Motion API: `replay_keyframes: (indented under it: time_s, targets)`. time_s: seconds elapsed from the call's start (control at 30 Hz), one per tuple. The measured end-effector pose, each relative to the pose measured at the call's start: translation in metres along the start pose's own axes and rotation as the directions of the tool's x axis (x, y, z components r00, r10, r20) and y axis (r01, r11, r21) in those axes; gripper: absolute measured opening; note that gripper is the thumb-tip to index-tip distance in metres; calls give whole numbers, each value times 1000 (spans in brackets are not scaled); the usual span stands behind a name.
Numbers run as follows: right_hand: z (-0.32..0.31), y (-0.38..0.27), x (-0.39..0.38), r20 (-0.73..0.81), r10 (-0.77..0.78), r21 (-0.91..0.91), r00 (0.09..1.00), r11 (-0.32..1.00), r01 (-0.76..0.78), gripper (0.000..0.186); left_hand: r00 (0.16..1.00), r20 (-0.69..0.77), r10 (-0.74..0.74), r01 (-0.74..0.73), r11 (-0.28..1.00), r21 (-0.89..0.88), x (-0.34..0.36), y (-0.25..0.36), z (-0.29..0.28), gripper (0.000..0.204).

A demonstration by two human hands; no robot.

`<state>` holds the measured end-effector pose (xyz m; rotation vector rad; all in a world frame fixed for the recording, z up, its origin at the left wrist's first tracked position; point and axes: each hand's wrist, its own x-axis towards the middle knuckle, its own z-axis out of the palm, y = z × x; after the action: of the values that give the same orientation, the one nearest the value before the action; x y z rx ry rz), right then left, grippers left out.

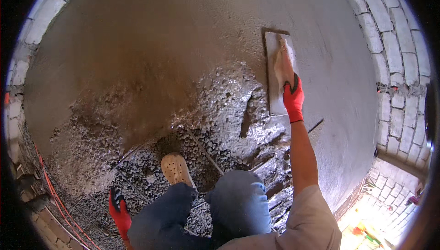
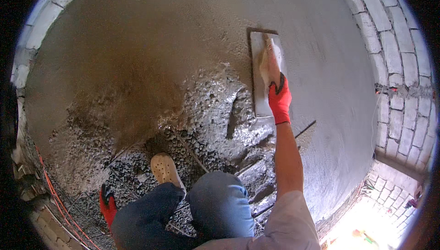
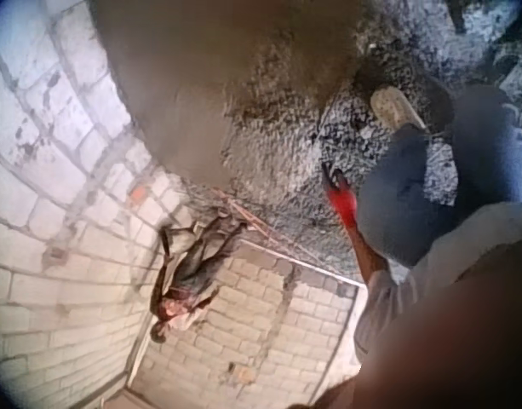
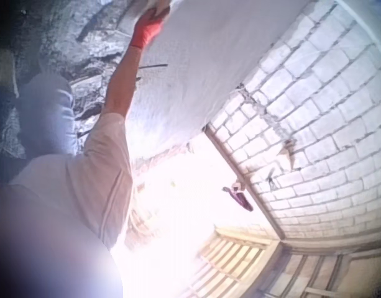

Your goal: The person spreads and smooths freshly poured concrete on a floor using a trowel.

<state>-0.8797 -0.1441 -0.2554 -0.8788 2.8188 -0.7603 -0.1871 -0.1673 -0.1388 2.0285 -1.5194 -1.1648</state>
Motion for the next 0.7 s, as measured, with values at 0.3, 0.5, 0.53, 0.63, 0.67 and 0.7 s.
replay_keyframes:
  time_s: [0.3, 0.5, 0.53, 0.63, 0.67, 0.7]
  targets:
    - [79, -111, 143, 64, -301, 1, 952, 954, 301, 49, 979, 15, -202, 163, 746, -645, -36, -106, -21, 50]
    - [101, -173, 167, 198, -453, 132, 869, 891, 435, 47, 997, -35, -72, 72, 997, -6, -54, -42, -21, 52]
    - [100, -173, 168, 230, -492, 153, 840, 870, 468, 46, 998, -60, -33, 30, 998, -61, -58, -57, -20, 52]
    - [79, -158, 155, 365, -556, 239, 747, 831, 502, 47, 996, -65, -66, 60, 994, -90, -49, -70, -19, 53]
    - [73, -139, 154, 430, -533, 283, 729, 846, 452, 47, 992, -33, -123, 121, 991, -63, -46, -71, -15, 53]
    - [66, -127, 145, 440, -579, 297, 687, 815, 497, 47, 991, -32, -134, 131, 989, -67, -50, -72, -13, 53]
